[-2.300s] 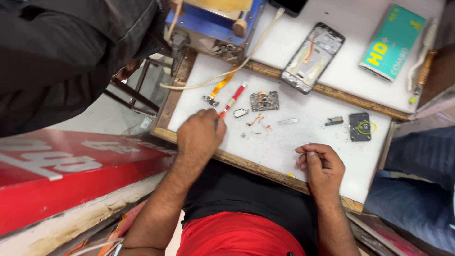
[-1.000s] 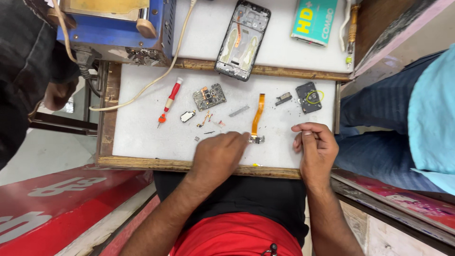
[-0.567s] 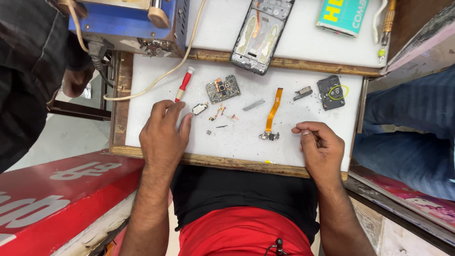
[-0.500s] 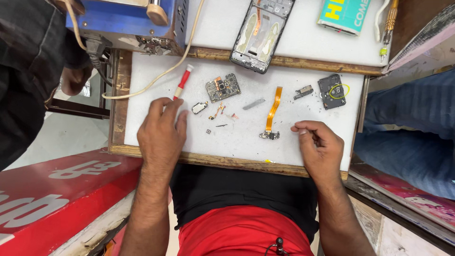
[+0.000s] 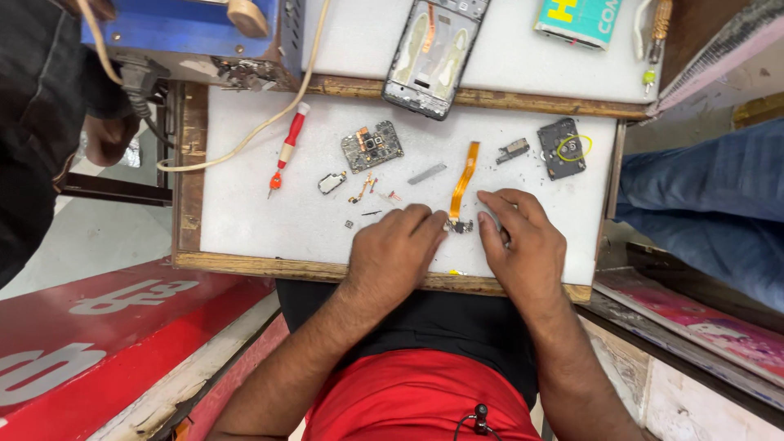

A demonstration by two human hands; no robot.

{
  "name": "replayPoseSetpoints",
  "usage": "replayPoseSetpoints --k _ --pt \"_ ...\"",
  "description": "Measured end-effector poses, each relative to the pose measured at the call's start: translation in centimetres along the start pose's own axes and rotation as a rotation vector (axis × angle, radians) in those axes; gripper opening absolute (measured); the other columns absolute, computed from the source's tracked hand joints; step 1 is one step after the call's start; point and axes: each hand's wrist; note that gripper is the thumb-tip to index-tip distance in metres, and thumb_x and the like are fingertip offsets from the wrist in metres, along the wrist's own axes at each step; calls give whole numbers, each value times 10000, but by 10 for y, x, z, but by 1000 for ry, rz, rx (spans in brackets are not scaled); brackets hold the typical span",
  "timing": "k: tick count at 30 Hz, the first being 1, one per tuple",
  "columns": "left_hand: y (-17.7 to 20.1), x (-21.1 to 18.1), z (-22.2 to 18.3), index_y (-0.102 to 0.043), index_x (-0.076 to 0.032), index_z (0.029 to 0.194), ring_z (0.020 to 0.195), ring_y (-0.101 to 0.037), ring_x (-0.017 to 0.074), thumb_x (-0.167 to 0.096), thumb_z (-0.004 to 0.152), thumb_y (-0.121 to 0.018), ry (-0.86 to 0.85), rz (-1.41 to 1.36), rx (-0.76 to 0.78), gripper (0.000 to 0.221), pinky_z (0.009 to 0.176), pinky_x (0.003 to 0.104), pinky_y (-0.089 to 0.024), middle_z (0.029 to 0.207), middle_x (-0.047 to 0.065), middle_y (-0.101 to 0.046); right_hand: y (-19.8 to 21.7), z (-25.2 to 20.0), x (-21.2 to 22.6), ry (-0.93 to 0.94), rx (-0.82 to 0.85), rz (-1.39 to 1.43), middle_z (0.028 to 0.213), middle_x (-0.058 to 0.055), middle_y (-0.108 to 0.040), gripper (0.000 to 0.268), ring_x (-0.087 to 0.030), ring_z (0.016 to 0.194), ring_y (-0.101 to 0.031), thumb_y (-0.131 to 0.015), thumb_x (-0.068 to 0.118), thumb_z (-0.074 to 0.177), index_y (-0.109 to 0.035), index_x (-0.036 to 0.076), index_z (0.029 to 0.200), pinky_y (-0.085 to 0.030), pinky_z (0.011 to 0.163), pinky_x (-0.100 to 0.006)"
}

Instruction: The person disassembles a smartphone, removing the back cover and internal components such as the motherboard, camera module, and ribbon cables. They then reassemble the phone by placing the components back into the chassis and securing them.

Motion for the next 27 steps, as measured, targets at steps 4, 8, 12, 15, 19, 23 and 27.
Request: replayPoseSetpoints --k 4,8,12,15,19,23,27 --pt "-2 3 -2 -730 -70 1095 821 -681 195 -125 889 -770 -33 22 -13 217 627 321 -563 1008 56 -658 -2 4 -3 8 15 -64 1108 -42 -714 211 -218 742 -708 -780 167 926 -779 151 1136 -568 649 -342" --pt "-3 2 -6 -730 -53 1083 814 -690 211 -97 870 -764 -30 38 -35 220 641 329 -571 1001 62 -671 -4 11 -4 77 27 -124 1039 -12 -710 133 -244 787 -714 -795 213 923 -783 154 1041 -571 666 -365" --pt "-4 3 -5 -719 -32 1075 817 -720 229 -92 922 -752 60 -80 -80 168 674 327 -592 1006 83 -694 -4 17 -5 144 46 -212 995 -12 -707 75 -257 805 -710 -788 191 938 -757 132 973 -564 658 -372" --pt "-1 8 -7 -713 -33 1072 815 -744 231 -94 951 -733 161 -229 -102 136 689 320 -609 1000 91 -710 -4 14 0 150 4 -122 995 -7 -702 87 -243 811 -705 -782 187 936 -746 128 989 -570 675 -355" --pt "-2 11 -9 -706 -34 1067 840 -753 246 -83 948 -722 217 -326 -143 130 713 329 -616 1009 105 -721 -7 14 5 237 8 -188 964 1 -684 106 -215 801 -704 -783 212 906 -744 134 966 -564 661 -345" --pt "0 11 -7 -705 -31 1058 829 -753 245 -78 949 -720 246 -357 -111 120 693 334 -611 997 103 -724 -5 16 4 291 69 -301 930 -23 -656 101 -227 780 -692 -750 220 927 -713 130 955 -550 645 -365" --pt "4 8 -6 -706 -33 1050 842 -749 253 -72 941 -720 229 -363 -152 116 701 343 -609 998 108 -723 -4 21 0 332 54 -317 950 -53 -631 68 -266 817 -687 -685 178 962 -663 121 990 -556 679 -397"
Point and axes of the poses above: each hand's wrist, its own z-axis towards the middle knuckle, its own y-axis out of the back of the hand, x = y × z
